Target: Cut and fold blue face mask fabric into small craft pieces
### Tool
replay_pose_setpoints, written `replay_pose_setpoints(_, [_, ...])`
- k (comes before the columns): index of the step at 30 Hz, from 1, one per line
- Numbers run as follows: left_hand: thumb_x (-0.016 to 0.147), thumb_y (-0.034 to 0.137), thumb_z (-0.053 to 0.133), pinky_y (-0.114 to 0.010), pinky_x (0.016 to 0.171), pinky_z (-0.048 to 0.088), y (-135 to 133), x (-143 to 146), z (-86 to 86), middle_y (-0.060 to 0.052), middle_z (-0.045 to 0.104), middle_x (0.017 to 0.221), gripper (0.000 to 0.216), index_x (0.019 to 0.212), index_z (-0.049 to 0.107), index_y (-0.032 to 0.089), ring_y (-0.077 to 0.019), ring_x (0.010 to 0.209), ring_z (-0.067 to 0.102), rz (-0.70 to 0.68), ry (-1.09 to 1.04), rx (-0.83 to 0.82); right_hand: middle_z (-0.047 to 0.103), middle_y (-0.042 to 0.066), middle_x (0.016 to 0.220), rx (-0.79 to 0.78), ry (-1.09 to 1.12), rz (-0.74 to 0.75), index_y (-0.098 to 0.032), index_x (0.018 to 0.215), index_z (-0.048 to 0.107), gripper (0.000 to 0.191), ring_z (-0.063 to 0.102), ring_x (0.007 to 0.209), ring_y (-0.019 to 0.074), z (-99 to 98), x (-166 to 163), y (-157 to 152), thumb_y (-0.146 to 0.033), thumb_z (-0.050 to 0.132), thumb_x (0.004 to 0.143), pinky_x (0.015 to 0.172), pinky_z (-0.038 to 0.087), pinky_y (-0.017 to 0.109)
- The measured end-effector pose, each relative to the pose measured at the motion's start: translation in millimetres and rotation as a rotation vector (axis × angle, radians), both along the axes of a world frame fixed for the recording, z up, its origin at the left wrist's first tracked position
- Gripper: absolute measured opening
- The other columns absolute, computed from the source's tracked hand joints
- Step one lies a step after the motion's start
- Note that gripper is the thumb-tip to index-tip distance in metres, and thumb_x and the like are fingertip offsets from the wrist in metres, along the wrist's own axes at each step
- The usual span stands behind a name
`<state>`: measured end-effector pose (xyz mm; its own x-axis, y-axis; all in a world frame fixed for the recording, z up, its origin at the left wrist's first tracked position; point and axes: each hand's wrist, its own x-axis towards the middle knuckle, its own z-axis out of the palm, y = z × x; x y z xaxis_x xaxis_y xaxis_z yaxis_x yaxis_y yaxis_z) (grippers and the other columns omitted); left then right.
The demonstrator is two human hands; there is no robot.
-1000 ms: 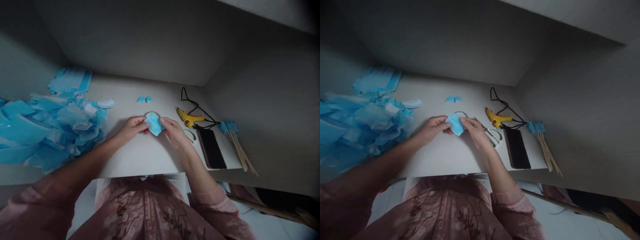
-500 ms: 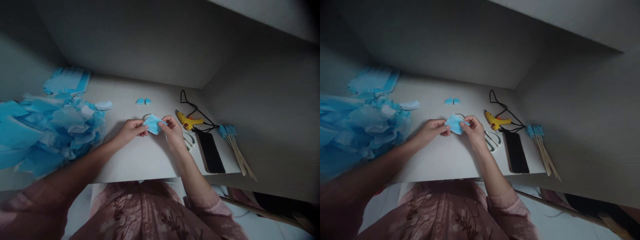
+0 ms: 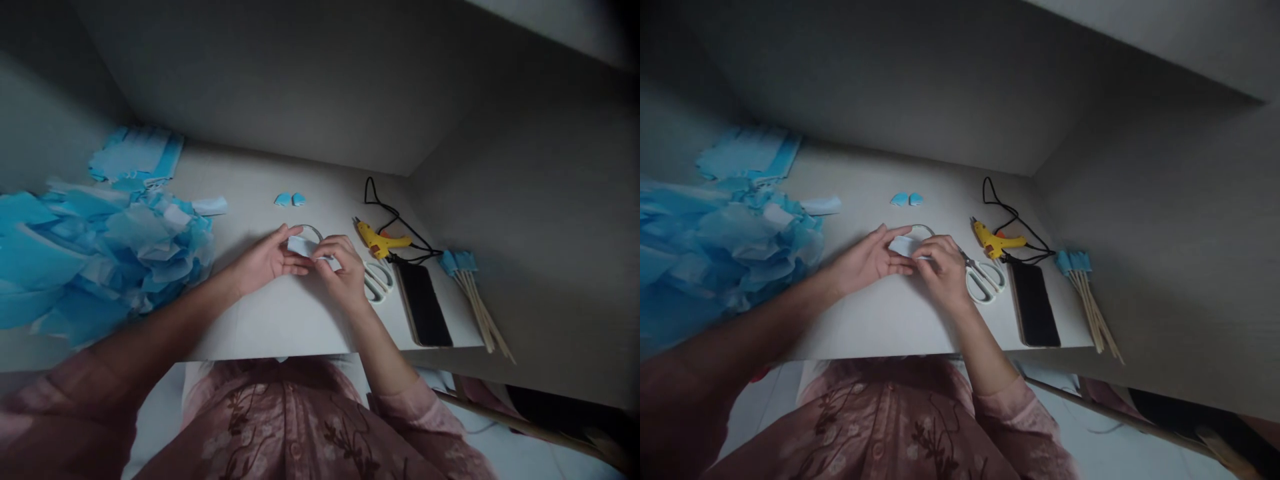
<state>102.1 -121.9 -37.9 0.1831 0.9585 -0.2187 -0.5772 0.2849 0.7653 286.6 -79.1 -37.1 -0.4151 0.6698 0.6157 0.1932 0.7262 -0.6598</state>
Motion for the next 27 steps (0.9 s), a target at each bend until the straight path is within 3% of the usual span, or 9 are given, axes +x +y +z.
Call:
replay_pose_setpoints(2, [0.092,0.036,0.065,-0.041,0.089,0.058,-0.5,0.3,-0.6,-0.015,0.073,0.118,0.057,0.144,0.052,0.016,-0.0251,0.102,0.071,0.072,0.04,0.017,0.072,0.003,0.094,0.095,-0.098,0.054,-0.029,0.082,0.071,0.017,0.063,0.1,0.0244,-0.8,-1.3,-0.8,-0.019,0.06,0.09,0.093,0.049,0.046])
replay_pose_setpoints(5, [0.082,0.014,0.07,-0.037,0.091,0.058,0.3,-1.7,-2.4,-0.015,0.062,0.14,0.07,0.148,0.049,0.017,-0.0245,0.114,0.067,0.165,0.101,0.046,0.069,0.002,0.12,0.154,-0.149,0.045,-0.032,0.091,0.074,0.024,0.057,0.123,0.0268,-4.0,-1.8,0.0,-0.014,0.058,0.089,0.106,0.044,0.052])
replay_pose_setpoints(8, [0.082,0.014,0.07,-0.038,0.092,0.058,2.0,-4.4,-4.3,-0.016,0.055,0.148,0.072,0.15,0.046,0.016,-0.0263,0.119,0.065,0.192,0.097,0.064,0.057,0.003,0.144,0.103,-0.102,-0.029,-0.035,0.115,0.07,0.036,0.047,0.139,0.027,-5.7,0.7,1.0,-0.013,0.057,0.09,0.114,0.038,0.054])
replay_pose_setpoints(10, [0.084,0.014,0.069,-0.04,0.093,0.059,2.6,-5.6,-5.2,-0.017,0.056,0.147,0.071,0.15,0.046,0.016,-0.0269,0.12,0.065,0.19,0.083,0.077,0.053,0.005,0.149,0.015,-0.066,-0.056,-0.034,0.124,0.064,0.039,0.045,0.142,0.0266,-5.1,2.9,1.0,-0.016,0.058,0.091,0.117,0.036,0.055])
replay_pose_setpoints(19, [0.087,0.017,0.067,-0.045,0.102,0.055,2.5,-5.7,-6.7,-0.017,0.057,0.147,0.07,0.153,0.044,0.017,-0.0285,0.125,0.062,0.175,0.099,0.111,0.067,0.007,0.129,-0.158,-0.016,-0.03,-0.027,0.096,0.069,0.007,0.058,0.127,0.0253,-5.3,1.7,2.7,-0.03,0.07,0.09,0.112,0.042,0.048])
replay_pose_setpoints(27, [0.085,0.014,0.068,-0.046,0.099,0.057,0.6,-0.7,-3.7,-0.015,0.06,0.143,0.063,0.146,0.052,0.018,-0.0291,0.121,0.065,0.15,0.099,0.096,0.073,0.002,0.093,-0.385,0.042,-0.061,-0.024,0.088,0.069,0.012,0.067,0.092,0.0201,-6.8,0.6,1.5,-0.036,0.069,0.09,0.091,0.05,0.035])
